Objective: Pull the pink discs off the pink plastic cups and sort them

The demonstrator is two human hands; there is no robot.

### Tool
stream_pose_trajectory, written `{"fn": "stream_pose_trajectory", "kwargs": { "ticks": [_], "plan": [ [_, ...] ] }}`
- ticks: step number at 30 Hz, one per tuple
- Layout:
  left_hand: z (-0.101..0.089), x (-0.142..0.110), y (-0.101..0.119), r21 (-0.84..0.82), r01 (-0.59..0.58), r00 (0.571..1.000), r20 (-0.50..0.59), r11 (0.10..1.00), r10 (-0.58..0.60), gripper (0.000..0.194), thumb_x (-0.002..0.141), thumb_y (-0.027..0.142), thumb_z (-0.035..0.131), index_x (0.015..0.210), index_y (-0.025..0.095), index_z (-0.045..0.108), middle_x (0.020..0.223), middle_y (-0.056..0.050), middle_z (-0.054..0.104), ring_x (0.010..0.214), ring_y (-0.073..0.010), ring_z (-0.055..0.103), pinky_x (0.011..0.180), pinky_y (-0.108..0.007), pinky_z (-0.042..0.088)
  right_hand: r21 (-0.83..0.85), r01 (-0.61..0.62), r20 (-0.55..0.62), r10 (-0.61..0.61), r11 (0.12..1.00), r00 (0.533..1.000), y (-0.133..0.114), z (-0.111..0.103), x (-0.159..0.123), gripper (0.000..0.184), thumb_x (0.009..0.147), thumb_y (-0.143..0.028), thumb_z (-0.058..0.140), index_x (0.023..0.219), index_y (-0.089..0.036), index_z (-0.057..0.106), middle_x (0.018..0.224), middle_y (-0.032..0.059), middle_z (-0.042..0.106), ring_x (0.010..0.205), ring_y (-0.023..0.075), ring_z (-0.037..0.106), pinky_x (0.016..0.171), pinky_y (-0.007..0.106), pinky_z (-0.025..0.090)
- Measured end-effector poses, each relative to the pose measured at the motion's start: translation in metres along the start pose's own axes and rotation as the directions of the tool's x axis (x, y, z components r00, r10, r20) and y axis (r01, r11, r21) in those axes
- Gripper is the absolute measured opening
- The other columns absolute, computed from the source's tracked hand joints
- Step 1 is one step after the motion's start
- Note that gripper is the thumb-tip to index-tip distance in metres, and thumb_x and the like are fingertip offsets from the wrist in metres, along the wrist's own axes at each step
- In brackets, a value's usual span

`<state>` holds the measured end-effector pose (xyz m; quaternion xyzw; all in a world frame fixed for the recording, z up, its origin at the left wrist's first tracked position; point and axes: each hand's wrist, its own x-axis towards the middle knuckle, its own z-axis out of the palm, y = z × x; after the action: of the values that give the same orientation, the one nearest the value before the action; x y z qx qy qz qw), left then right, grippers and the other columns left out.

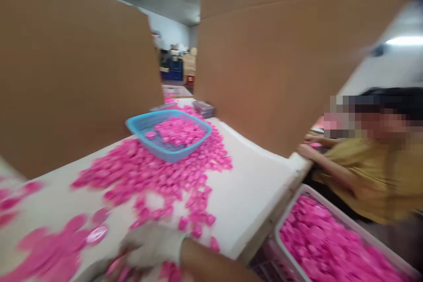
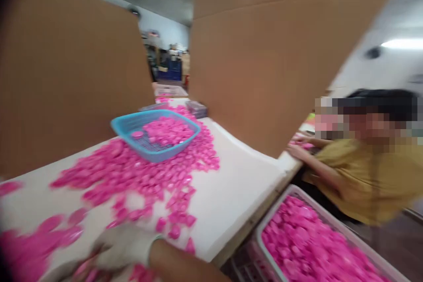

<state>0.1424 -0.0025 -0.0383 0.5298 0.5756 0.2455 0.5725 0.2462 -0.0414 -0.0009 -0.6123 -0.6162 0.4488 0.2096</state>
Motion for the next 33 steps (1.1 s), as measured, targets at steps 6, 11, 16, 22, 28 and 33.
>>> {"fn": "stream_pose_trajectory", "kwargs": {
  "ticks": [6, 11, 16, 22, 28, 33],
  "plan": [
    [-0.058, -0.03, -0.013, -0.261, 0.138, 0.883, 0.47, 0.955, 0.001, 0.048, 0.058, 0.053, 0.074, 0.069, 0.017, 0.045, 0.052, 0.003, 0.056, 0.039, -0.0035, 0.041, 0.038, -0.016, 0.027, 0.428, -0.133, 0.027, 0.135, 0.894, 0.991, 0.017, 0.024, 0.011, 0.015, 0.077, -0.009, 0.046, 0.085, -0.018, 0.054, 0.054, -0.0021, 0.057, 0.042, 0.0126, 0.057, 0.04, 0.023, 0.046],
    [-0.054, -0.03, -0.016, -0.139, 0.093, 0.937, 0.346, 0.986, -0.04, 0.04, 0.069, 0.053, 0.063, 0.074, 0.019, 0.043, 0.044, 0.004, 0.053, 0.034, -0.0081, 0.046, 0.035, -0.018, 0.035, 0.438, -0.137, 0.016, 0.144, 0.889, 0.989, 0.01, 0.031, 0.002, 0.001, 0.08, -0.02, 0.051, 0.081, -0.019, 0.052, 0.058, -0.0016, 0.057, 0.041, 0.0108, 0.056, 0.037, 0.018, 0.04],
    [-0.055, -0.034, -0.022, -0.072, 0.087, 0.961, 0.269, 0.994, -0.064, 0.03, 0.074, 0.044, 0.06, 0.077, 0.018, 0.046, 0.05, 0.002, 0.058, 0.037, -0.0117, 0.054, 0.033, -0.021, 0.042, 0.461, -0.085, 0.049, 0.071, 0.883, 0.996, 0.01, 0.035, -0.001, 0.019, 0.076, -0.036, 0.059, 0.074, -0.02, 0.05, 0.065, 0.0016, 0.061, 0.042, 0.0109, 0.057, 0.037, 0.019, 0.037],
    [-0.052, -0.032, -0.027, -0.067, 0.105, 0.963, 0.257, 0.992, -0.085, 0.026, 0.078, 0.04, 0.057, 0.079, 0.018, 0.044, 0.047, 0.002, 0.057, 0.035, -0.0128, 0.054, 0.03, -0.02, 0.042, 0.469, -0.172, 0.091, 0.146, 0.866, 0.985, 0.02, 0.044, 0.007, 0.023, 0.07, -0.041, 0.057, 0.076, -0.019, 0.051, 0.056, -0.0005, 0.061, 0.038, 0.0111, 0.056, 0.033, 0.017, 0.034],
    [-0.053, -0.03, -0.026, -0.057, 0.142, 0.958, 0.258, 0.988, -0.123, 0.023, 0.079, 0.038, 0.056, 0.076, 0.018, 0.044, 0.045, 0.002, 0.058, 0.034, -0.0128, 0.054, 0.031, -0.02, 0.043, 0.47, -0.189, 0.09, 0.166, 0.862, 0.982, 0.015, 0.048, 0.009, 0.025, 0.073, -0.044, 0.054, 0.079, -0.02, 0.047, 0.048, -0.0041, 0.059, 0.034, 0.0098, 0.054, 0.031, 0.015, 0.034],
    [-0.055, -0.031, -0.022, -0.045, 0.088, 0.965, 0.253, 0.995, -0.073, 0.023, 0.075, 0.035, 0.06, 0.074, 0.019, 0.043, 0.045, 0.002, 0.058, 0.037, -0.0142, 0.056, 0.035, -0.022, 0.043, 0.435, -0.228, 0.089, 0.21, 0.871, 0.974, 0.015, 0.05, 0.009, 0.022, 0.078, -0.041, 0.052, 0.082, -0.021, 0.043, 0.047, -0.0046, 0.058, 0.034, 0.0111, 0.055, 0.031, 0.015, 0.035]
  ]
}}
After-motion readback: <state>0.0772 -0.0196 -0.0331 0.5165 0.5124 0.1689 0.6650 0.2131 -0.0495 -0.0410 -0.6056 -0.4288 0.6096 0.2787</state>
